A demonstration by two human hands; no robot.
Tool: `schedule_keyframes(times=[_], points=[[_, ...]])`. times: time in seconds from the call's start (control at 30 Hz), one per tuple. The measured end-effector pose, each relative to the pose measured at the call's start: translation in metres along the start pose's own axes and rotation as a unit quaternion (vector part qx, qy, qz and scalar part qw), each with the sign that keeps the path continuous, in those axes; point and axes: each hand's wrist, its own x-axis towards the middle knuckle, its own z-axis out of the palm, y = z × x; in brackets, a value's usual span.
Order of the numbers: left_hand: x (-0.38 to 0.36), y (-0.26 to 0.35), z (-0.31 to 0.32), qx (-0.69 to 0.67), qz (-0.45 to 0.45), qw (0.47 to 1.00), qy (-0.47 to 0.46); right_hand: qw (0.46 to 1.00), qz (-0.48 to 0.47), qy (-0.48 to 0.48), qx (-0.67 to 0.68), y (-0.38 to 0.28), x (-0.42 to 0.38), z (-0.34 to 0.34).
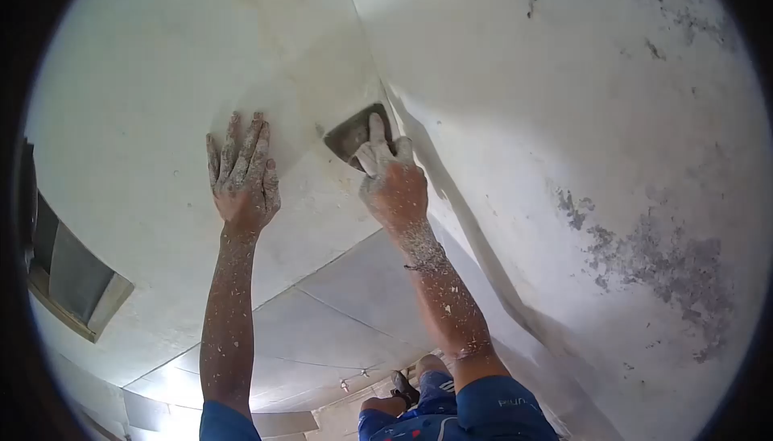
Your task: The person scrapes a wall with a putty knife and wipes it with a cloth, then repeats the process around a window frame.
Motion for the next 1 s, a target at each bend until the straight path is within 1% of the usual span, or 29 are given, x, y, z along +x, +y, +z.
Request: schedule_keyframes(times=[0.07,0.1,0.13,0.17,0.2,0.23,0.33,0.43,0.47,0.5,0.57,0.6,0.7,0.73,0.77,0.83,0.97,1.0], points=[[0.007,0.000,-0.004,0.005,0.006,1.000,-0.011,0.991,0.113,-0.053,0.056,0.004,-0.004,0.003],[-0.001,0.004,-0.002,-0.015,-0.006,1.000,-0.023,0.989,0.121,-0.071,0.040,0.001,-0.006,0.001],[0.009,0.002,0.006,0.000,-0.013,1.000,0.014,0.996,0.059,0.026,0.062,0.002,0.022,0.008],[0.000,0.007,0.004,-0.011,-0.018,1.000,0.006,0.992,0.035,0.090,0.079,-0.001,0.015,0.008],[-0.001,0.002,0.001,-0.012,-0.007,1.000,-0.004,0.995,0.048,0.076,0.035,-0.002,0.009,0.008],[-0.004,0.003,0.000,-0.015,-0.008,1.000,-0.010,0.996,0.048,0.070,0.031,-0.001,0.005,0.005],[0.001,0.002,0.002,-0.008,-0.007,1.000,0.000,0.987,-0.094,0.130,-0.025,0.000,0.011,0.004],[-0.002,0.001,0.002,-0.012,-0.003,1.000,-0.005,0.991,-0.056,0.121,0.014,0.000,0.022,0.004],[-0.003,0.000,0.001,-0.014,0.000,1.000,-0.007,0.999,0.003,0.043,0.030,-0.006,0.008,-0.004],[0.000,-0.002,0.001,-0.010,0.001,1.000,-0.002,0.998,-0.001,0.048,0.032,-0.006,0.011,-0.004],[-0.001,0.002,0.000,-0.014,-0.004,1.000,-0.003,0.999,-0.008,0.028,0.031,-0.004,0.009,-0.003],[-0.001,0.002,0.001,-0.015,-0.005,1.000,-0.002,0.999,-0.009,0.027,0.031,-0.001,0.008,-0.002],[-0.001,-0.001,-0.001,-0.002,0.005,1.000,-0.007,0.991,0.026,0.084,0.096,0.001,0.006,0.006],[-0.001,-0.001,0.000,-0.005,0.002,1.000,-0.007,0.991,0.036,0.060,0.110,0.000,0.006,0.002],[-0.002,0.000,0.001,-0.010,-0.002,1.000,-0.008,0.992,0.034,0.062,0.109,0.000,0.009,0.004],[0.000,0.001,0.000,-0.010,-0.001,1.000,-0.009,0.992,0.013,0.103,0.074,0.002,0.012,0.009],[-0.002,-0.001,0.001,-0.003,-0.001,1.000,-0.017,0.992,0.042,0.081,0.092,0.004,0.004,0.014],[0.003,-0.001,0.003,-0.001,-0.002,1.000,-0.009,0.993,-0.001,0.104,0.063,0.002,0.018,0.008]])
